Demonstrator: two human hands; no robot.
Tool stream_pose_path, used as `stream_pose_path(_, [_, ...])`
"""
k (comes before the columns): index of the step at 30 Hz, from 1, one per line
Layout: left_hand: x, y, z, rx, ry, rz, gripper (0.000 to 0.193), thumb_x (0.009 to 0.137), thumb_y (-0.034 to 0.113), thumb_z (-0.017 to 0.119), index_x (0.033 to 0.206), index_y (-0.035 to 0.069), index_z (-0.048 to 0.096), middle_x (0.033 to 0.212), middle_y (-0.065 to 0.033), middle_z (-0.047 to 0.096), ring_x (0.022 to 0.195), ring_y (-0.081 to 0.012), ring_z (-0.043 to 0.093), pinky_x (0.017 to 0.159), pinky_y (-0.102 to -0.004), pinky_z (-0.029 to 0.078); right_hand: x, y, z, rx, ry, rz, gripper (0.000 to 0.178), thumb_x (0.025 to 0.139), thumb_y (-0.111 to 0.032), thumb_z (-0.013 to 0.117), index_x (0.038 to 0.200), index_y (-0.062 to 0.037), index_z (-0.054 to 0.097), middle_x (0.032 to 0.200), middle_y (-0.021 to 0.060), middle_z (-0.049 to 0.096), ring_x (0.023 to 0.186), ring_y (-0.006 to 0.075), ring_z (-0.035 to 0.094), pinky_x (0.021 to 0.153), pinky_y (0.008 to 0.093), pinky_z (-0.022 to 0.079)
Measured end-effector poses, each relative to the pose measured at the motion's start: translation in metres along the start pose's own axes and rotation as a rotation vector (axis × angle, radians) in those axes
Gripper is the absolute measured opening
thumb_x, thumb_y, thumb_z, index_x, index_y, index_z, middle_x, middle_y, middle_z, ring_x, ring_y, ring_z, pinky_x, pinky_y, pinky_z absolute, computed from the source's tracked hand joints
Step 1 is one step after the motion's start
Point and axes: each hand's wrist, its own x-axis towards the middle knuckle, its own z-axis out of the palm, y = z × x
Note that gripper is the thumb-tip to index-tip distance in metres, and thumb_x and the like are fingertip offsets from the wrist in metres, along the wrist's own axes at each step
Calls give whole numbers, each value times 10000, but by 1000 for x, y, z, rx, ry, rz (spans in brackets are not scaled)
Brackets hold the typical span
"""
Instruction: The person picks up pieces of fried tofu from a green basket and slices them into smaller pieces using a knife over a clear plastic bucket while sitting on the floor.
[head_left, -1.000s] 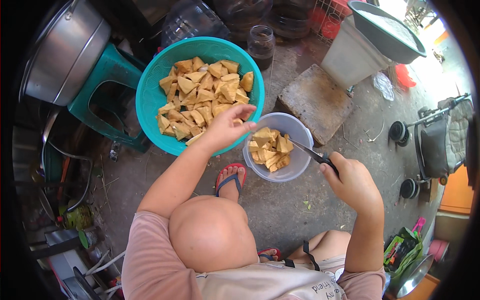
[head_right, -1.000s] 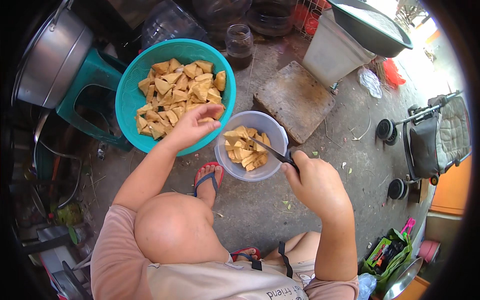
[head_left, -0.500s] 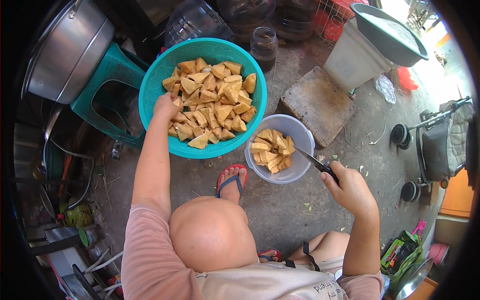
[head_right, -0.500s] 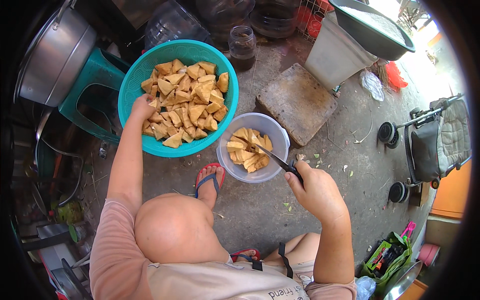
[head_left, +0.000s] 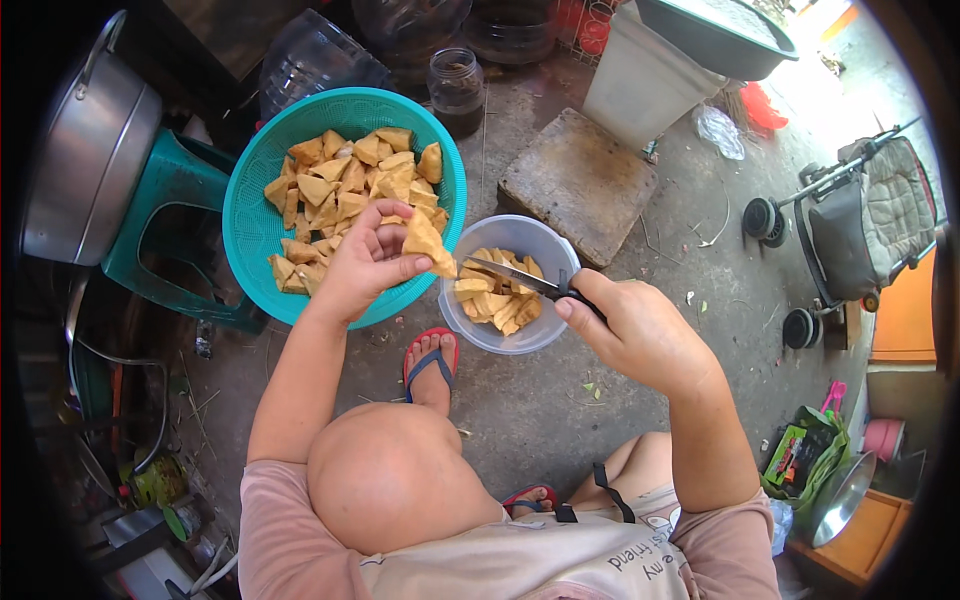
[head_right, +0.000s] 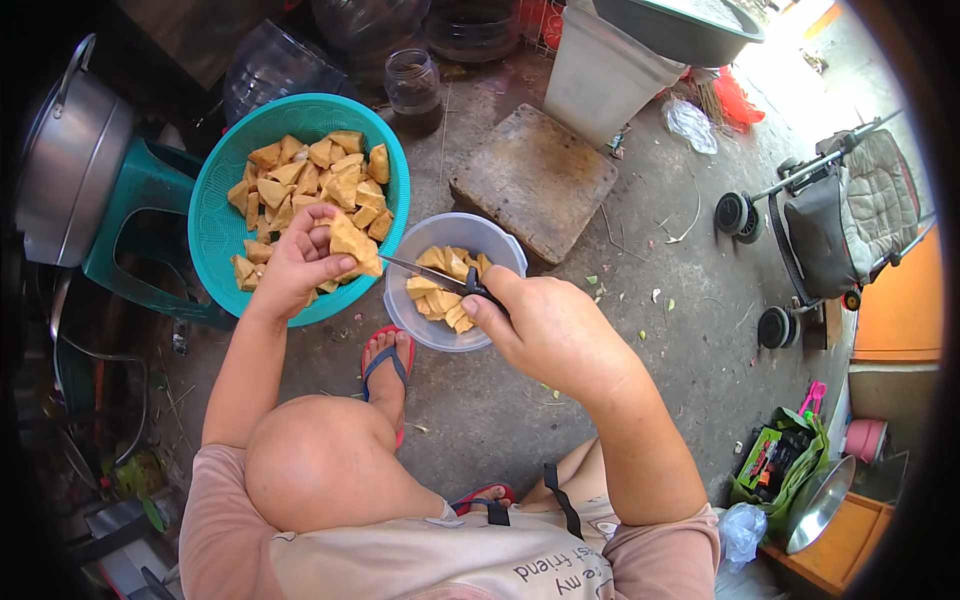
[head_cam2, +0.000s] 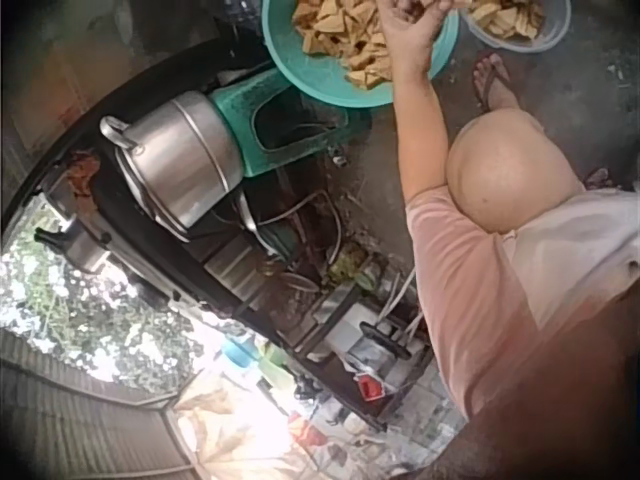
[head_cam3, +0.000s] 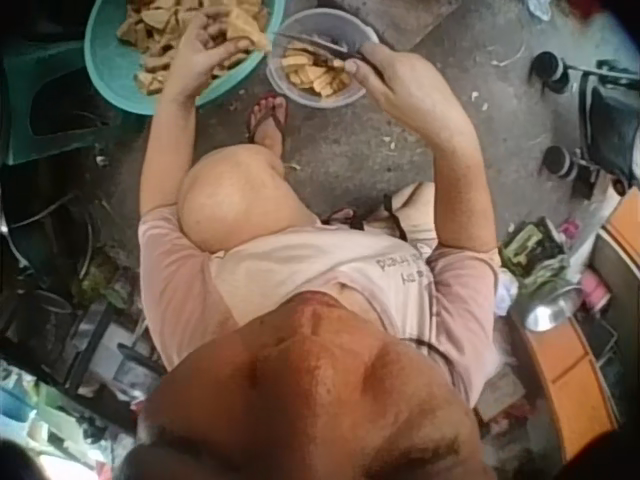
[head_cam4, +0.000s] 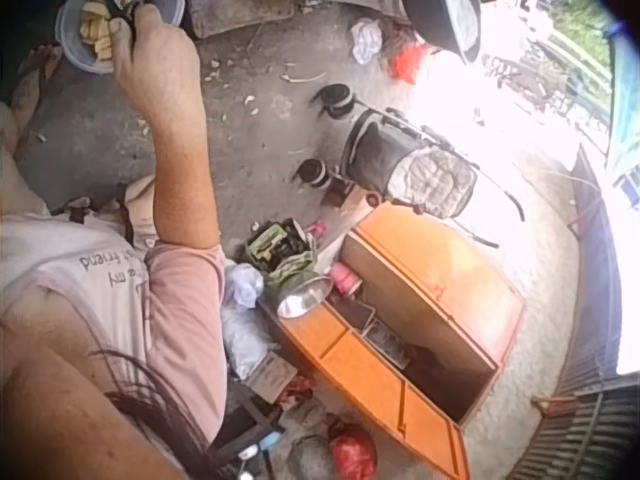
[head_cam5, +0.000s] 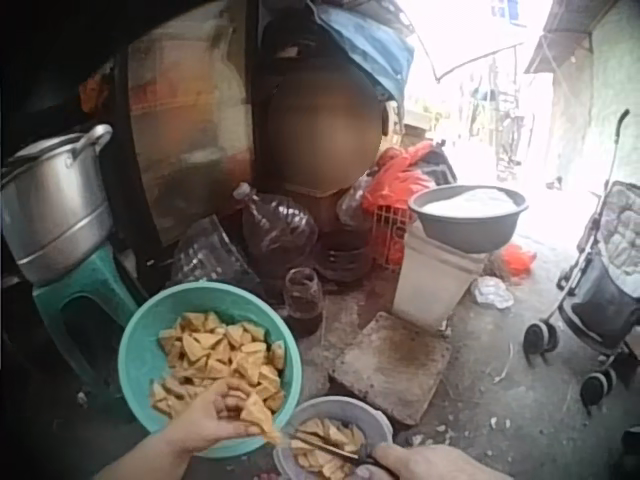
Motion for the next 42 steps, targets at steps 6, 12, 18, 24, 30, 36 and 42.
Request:
stream_pose_path(6, [-2, -18, 14, -212, -80, -97, 371, 819, 34, 693, 1145, 63, 519, 1066, -38, 614, 965, -128, 617, 816, -266, 530, 2, -1, 4, -24, 5, -24, 295, 929, -299, 518, 878, -9, 545, 681, 211, 598, 669, 408, 602, 614, 490, 469])
stream_pose_path(12, [-4, -19, 22, -241, -102, -96, 356, 851, 48, 666, 1177, 58, 524, 1090, -28, 592, 977, -118, 605, 836, -271, 533, 0, -3, 7, -84, 8, 0, 293, 929, -285, 514, 872, 0, 552, 678, 211, 606, 669, 400, 613, 613, 489, 482])
stream_pose_path(18, [-2, -25, 23, -157, -136, -55, 365, 848, 87, 676, 1174, 77, 515, 1081, -58, 612, 990, -160, 609, 840, -310, 532, 5, -17, 15, -204, 24, 56, 275, 936, -266, 490, 873, -10, 566, 662, 186, 624, 647, 373, 631, 600, 483, 505])
stream_pose_path(24, [-1, -21, 24, -173, -125, -58, 342, 844, 77, 680, 1149, 74, 527, 1065, -28, 608, 968, -125, 599, 824, -283, 522, 2, -17, 8, -250, 6, 45, 272, 935, -265, 488, 870, -14, 569, 660, 179, 629, 635, 365, 637, 591, 469, 513])
stream_pose_path(30, [2, -25, 27, -158, -132, -63, 341, 844, 89, 687, 1146, 60, 531, 1071, -22, 599, 961, -106, 592, 820, -271, 516, 6, -15, 18, -249, -32, 65, 269, 919, -269, 524, 844, -12, 541, 651, 193, 596, 658, 383, 607, 592, 481, 471])
stream_pose_path(36, [16, -36, 32, -107, -78, -167, 365, 848, 116, 686, 1173, 44, 536, 1063, -43, 597, 992, -122, 582, 829, -279, 509, -13, 5, 1, -265, -20, 115, 291, 917, -284, 524, 844, -6, 566, 676, 205, 627, 662, 391, 626, 617, 479, 499])
stream_pose_path(42, [56, -54, -54, 904, 392, 315, 365, 842, 70, 626, 1201, 45, 565, 1183, -104, 576, 1132, -254, 529, 944, -342, 447, -32, 25, 1, -158, -7, 260, 311, 911, -293, 553, 809, 1, 529, 642, 239, 580, 651, 422, 585, 592, 501, 440])
